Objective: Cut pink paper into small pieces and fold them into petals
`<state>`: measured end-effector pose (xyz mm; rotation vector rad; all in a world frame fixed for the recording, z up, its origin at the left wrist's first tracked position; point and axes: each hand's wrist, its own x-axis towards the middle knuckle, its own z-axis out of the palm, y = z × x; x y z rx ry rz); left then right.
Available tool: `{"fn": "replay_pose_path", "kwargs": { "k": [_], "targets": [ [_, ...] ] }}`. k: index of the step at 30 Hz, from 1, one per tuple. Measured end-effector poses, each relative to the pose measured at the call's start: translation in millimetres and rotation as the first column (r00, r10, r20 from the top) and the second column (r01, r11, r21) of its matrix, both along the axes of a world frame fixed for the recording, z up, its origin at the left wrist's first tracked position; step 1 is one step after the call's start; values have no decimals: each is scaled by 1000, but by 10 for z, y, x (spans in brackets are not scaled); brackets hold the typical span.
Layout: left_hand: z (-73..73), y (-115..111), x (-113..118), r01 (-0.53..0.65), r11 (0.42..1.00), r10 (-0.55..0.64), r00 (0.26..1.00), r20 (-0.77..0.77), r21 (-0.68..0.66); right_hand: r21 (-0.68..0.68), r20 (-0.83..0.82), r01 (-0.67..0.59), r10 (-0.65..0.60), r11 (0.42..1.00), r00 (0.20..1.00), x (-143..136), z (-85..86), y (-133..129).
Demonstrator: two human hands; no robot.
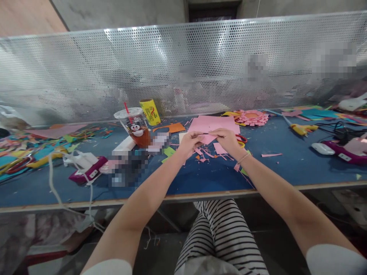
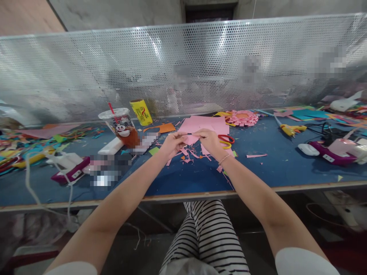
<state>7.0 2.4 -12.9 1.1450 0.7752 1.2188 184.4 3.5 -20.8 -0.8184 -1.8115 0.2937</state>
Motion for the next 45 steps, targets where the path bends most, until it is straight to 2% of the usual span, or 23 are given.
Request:
{"fn": "replay_pose_path", "kwargs": {
  "k": [5, 10, 13, 19, 23, 28, 32, 37, 41, 45],
  "targets": [
    [-19, 10, -24, -101, 992, 109, 988, -110, 80, 1, 30, 53, -53, 999, 998, 14, -33, 52],
    [-1, 4, -38, -171, 974, 194, 969, -152, 149, -58, 1, -42, 42, 997, 999, 21, -64, 67],
    [-1, 2, -42, -169, 975, 192, 969, -159, 147, -82, -3, -60, 60, 995, 998, 10, -65, 54],
    [-11, 6, -27, -118, 985, 132, 985, -110, 129, -192, -61, -22, 10, 981, 998, -19, -63, 68],
    [1, -7, -16, -72, 992, 82, 991, -102, 101, -271, -170, -103, 58, 957, 984, -19, -66, 91],
    [15, -21, -12, -111, 989, 123, 985, -122, 99, -287, -255, -210, 137, 934, 957, -17, -69, 99],
    [-11, 7, -27, -136, 981, 158, 973, -166, 138, -222, -190, -164, 123, 961, 974, -13, -65, 96],
    [-76, 53, -30, -131, 974, 173, 958, -228, 187, -292, -126, -88, 53, 952, 991, -23, -32, 57],
    [-109, 73, -28, -126, 969, 175, 957, -232, 211, -385, -106, -43, 2, 922, 994, -36, -12, 44],
    [-95, 79, -28, -118, 981, 140, 980, -141, 153, -488, -217, -153, 51, 859, 975, -48, -18, 43]
  ]
}}
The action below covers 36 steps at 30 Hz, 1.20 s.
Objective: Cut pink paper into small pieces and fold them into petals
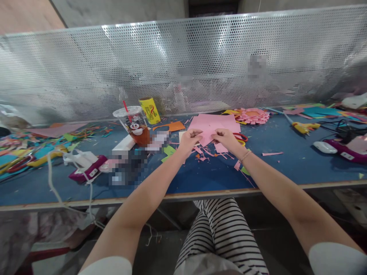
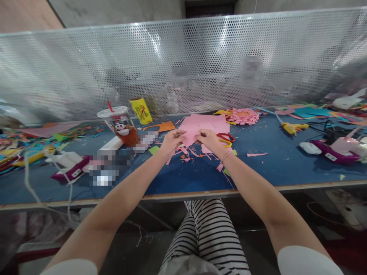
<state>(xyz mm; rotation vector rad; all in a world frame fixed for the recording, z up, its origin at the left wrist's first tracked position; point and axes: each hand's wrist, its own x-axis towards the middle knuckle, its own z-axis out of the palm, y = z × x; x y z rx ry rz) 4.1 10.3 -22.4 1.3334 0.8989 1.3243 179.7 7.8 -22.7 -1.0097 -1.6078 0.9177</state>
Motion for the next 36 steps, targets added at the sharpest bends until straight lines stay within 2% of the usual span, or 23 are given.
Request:
{"fn": "replay_pose_path", "kwargs": {
  "k": [4, 7, 11, 14, 20, 27, 31, 36],
  "targets": [
    [54, -19, 11, 53, 995, -36, 981, 188, -87, -116, -183, -112, 89, 987, 979, -14, 2, -16],
    [91, -42, 17, 109, 986, -70, 956, 285, -123, -188, -318, -164, 98, 968, 943, -26, 25, -37],
    [121, -61, 16, 142, 977, -83, 940, 332, -159, -234, -465, -208, 79, 950, 882, -39, 52, -57],
    [137, -61, 11, 159, 969, -85, 933, 349, -190, -251, -516, -229, 70, 940, 854, -39, 60, -66],
    [179, -79, -7, 201, 934, -99, 940, 327, -296, -261, -510, -247, 84, 933, 856, 1, 75, -74],
    [214, -120, -29, 214, 929, -142, 959, 246, -300, -215, -472, -279, 150, 936, 868, 52, 42, -35],
    [205, -127, -28, 255, 928, -198, 955, 220, -273, -154, -454, -276, 181, 949, 873, 42, 30, -31],
    [129, -113, 3, 177, 972, -168, 983, 71, -151, -8, -276, -178, 169, 984, 946, 0, 37, -47]
  ]
}}
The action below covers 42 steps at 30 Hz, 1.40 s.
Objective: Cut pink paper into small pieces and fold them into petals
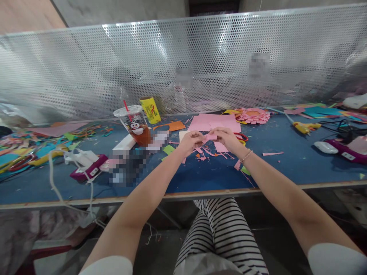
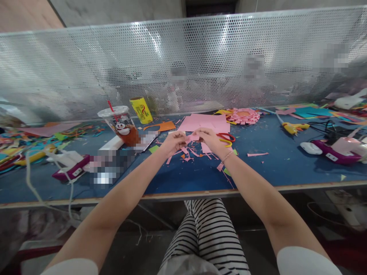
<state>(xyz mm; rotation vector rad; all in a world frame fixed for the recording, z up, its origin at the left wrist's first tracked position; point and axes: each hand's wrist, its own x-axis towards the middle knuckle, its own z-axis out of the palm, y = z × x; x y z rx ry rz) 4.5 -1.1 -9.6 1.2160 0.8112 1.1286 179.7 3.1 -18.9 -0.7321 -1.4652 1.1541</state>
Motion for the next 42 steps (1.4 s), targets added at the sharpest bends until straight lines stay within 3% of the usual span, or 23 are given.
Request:
{"fn": "replay_pose_path", "kwargs": {
  "k": [5, 14, 21, 31, 36, 42],
  "targets": [
    [-40, 8, 2, -10, 996, 16, 997, -72, 85, 142, 154, 91, -113, 986, 982, -5, -20, 12],
    [-87, 65, 17, -46, 988, 49, 999, -11, 149, 163, 154, 181, -206, 970, 966, -1, 3, -4],
    [-22, -1, 33, -72, 988, 69, 997, 32, 133, 170, 98, 203, -222, 964, 970, 14, -55, 77],
    [-58, 27, 27, -62, 964, 74, 996, -39, 258, 90, 49, 227, -232, 970, 971, -3, -20, 21],
    [-61, 17, 39, -58, 959, 90, 991, -103, 279, 37, 42, 150, -152, 988, 987, -8, -62, 43],
    [-57, -43, 89, -90, 960, 114, 990, -77, 266, 68, 61, 161, -166, 985, 984, -15, -96, 69]
  ]
}}
